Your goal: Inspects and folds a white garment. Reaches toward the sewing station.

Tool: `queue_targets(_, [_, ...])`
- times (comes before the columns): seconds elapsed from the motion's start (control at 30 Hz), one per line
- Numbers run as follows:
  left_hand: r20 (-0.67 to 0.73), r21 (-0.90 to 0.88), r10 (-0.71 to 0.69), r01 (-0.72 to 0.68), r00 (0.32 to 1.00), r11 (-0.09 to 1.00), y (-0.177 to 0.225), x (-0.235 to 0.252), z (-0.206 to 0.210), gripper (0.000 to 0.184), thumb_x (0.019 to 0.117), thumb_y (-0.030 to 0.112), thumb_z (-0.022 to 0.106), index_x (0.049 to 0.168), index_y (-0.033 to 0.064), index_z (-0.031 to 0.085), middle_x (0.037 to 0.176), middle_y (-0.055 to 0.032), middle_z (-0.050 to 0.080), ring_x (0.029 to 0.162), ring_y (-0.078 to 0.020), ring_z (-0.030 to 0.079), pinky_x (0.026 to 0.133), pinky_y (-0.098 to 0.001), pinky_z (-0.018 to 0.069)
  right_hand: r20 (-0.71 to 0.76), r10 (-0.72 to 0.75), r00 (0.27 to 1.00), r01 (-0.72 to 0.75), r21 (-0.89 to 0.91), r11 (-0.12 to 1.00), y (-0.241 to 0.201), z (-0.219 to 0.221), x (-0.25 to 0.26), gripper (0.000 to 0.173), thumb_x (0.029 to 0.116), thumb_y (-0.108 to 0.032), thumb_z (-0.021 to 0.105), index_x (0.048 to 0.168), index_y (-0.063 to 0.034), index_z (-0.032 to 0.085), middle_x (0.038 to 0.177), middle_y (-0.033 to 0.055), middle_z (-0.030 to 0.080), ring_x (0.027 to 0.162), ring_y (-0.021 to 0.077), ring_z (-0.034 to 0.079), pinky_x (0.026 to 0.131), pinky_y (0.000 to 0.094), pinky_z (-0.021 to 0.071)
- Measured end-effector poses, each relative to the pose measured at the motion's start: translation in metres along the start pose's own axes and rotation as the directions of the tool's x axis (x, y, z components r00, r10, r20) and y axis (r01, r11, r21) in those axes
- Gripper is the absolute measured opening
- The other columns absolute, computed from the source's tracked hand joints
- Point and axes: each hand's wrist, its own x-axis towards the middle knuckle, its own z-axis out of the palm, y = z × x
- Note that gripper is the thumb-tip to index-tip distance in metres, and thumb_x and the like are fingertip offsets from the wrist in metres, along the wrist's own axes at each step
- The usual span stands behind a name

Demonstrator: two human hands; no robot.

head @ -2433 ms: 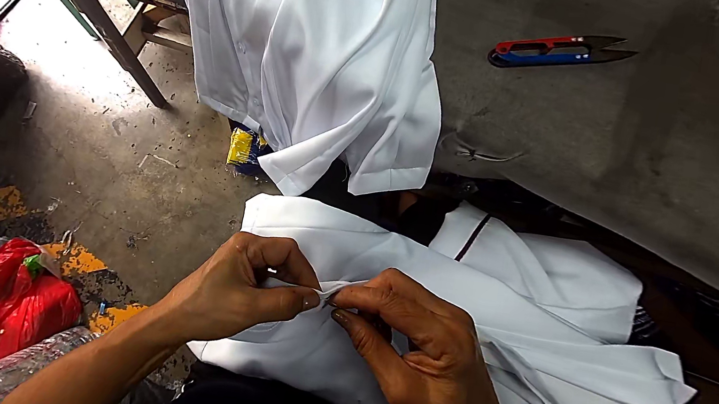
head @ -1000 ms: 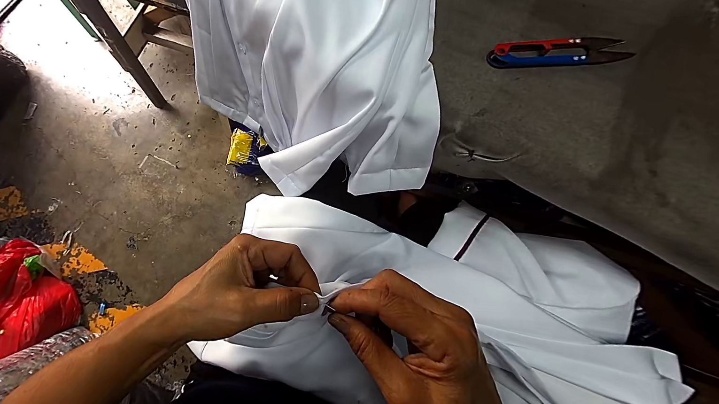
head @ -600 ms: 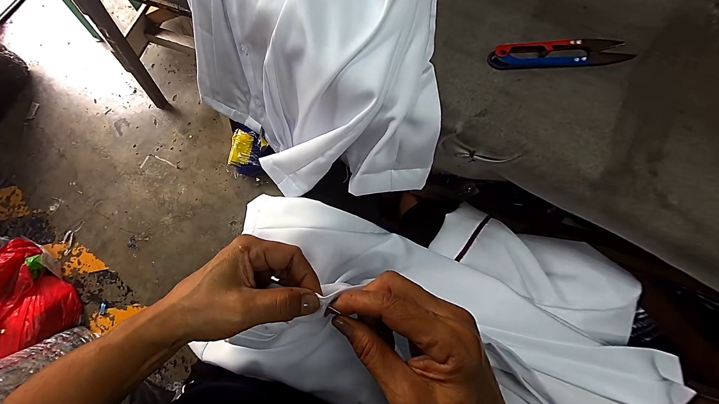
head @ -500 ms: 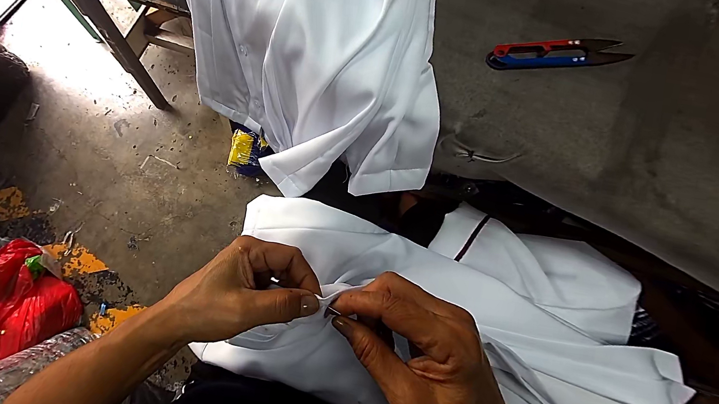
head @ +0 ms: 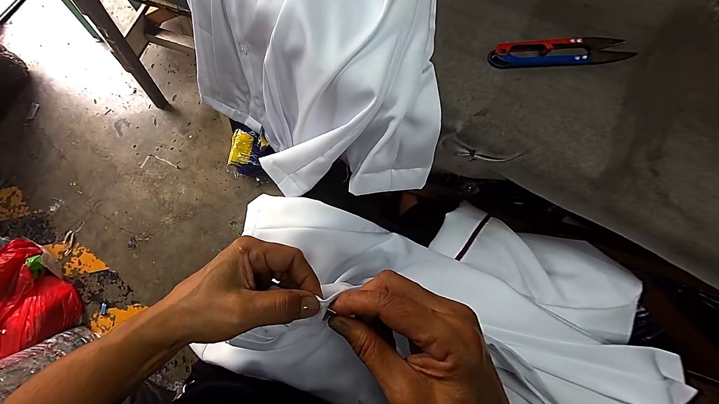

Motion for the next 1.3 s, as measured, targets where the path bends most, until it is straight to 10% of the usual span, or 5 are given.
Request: queue_targets(1.3, [0.053, -0.138, 0.019, -0.012, 0.998, 0.99, 0.001, -0.001, 0.002, 0.005, 0.0969, 0.004, 0.064, 0.1, 0.0023, 0.068, 0.091, 0.0005, 0.066, 0.08, -0.0034, 0.062, 0.071, -0.0205, 0.0527, -0.016, -0.017, 1.0, 0.021, 0.268, 0.963, 0.003, 0.007, 0.001, 0.01, 0.097, -0.011, 0.07, 0.097, -0.0018, 0.073, 0.088, 0.0009, 0.066, 0.079, 0.002, 0.062, 0.069, 0.0139, 0.0529])
